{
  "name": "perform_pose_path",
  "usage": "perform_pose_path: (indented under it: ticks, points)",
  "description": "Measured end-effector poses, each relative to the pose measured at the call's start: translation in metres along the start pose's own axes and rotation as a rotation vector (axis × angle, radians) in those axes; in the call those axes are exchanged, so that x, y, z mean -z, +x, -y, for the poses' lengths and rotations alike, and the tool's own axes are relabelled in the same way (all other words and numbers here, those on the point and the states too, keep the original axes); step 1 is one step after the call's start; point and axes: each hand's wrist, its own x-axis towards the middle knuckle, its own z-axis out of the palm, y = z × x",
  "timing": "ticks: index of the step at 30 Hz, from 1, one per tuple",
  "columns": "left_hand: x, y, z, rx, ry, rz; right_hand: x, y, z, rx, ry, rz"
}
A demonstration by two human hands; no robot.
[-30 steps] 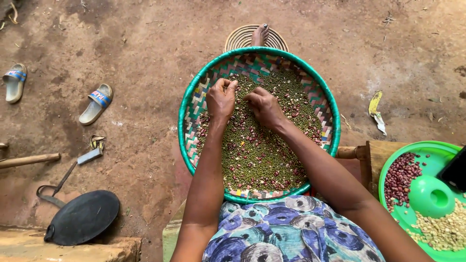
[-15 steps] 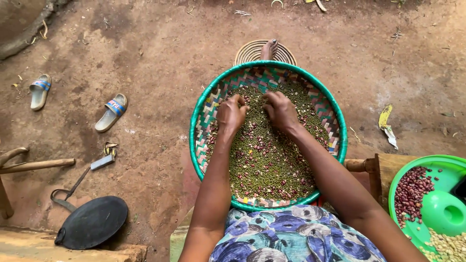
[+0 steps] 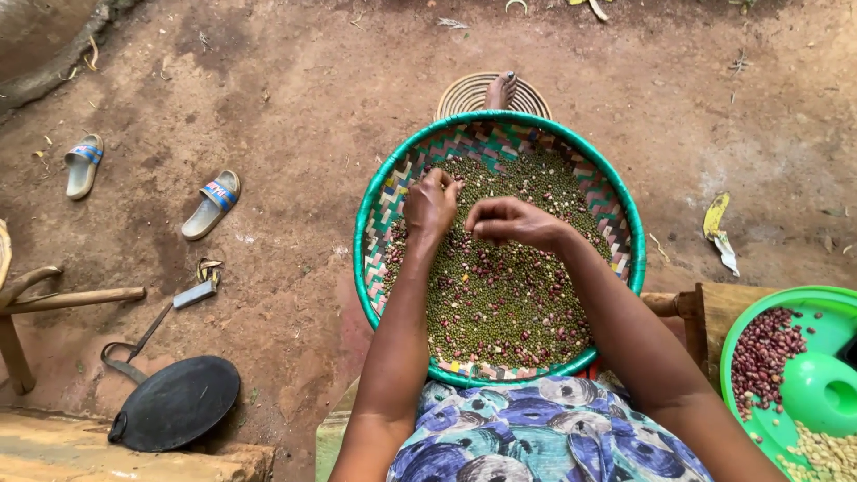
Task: The person sits with a large woven basket on their lap, sorting through a mixture of green and pink legumes by hand. They pick out individual items and transfer them into a green plastic bowl placed on a wooden stool to the right.
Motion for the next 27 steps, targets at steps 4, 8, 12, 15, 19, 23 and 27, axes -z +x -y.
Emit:
perform_pose_path:
  ticks: [4, 8, 12, 15, 19, 23, 27]
  points:
    - [-0.004, 0.007, 0.008, 0.032, -0.352, -0.155, -0.016, 0.004, -0.010, -0.215, -0.060, 0.454]
    - [-0.007, 0.013, 0.008, 0.115, -0.756, -0.238, -0.034, 0.012, -0.024, -0.215, -0.149, 0.558]
    - [-0.003, 0.011, 0.007, 0.129, -1.000, -0.283, -0.019, 0.020, -0.019, -0.021, -0.261, 0.137]
    - [-0.001, 0.012, 0.010, 0.111, -0.801, -0.256, 0.004, 0.013, -0.017, 0.045, -0.468, -0.308]
    - [0.007, 0.008, 0.009, 0.062, -0.403, -0.203, 0.059, 0.015, -0.048, 0.069, -0.497, -0.548]
    - [-0.001, 0.005, 0.012, -0.043, -0.068, -0.092, 0.067, 0.022, -0.059, 0.220, -0.544, -0.694]
    - [0.005, -0.001, 0.009, -0.098, 0.039, 0.061, 0.058, 0.023, -0.061, 0.226, -0.766, -0.502]
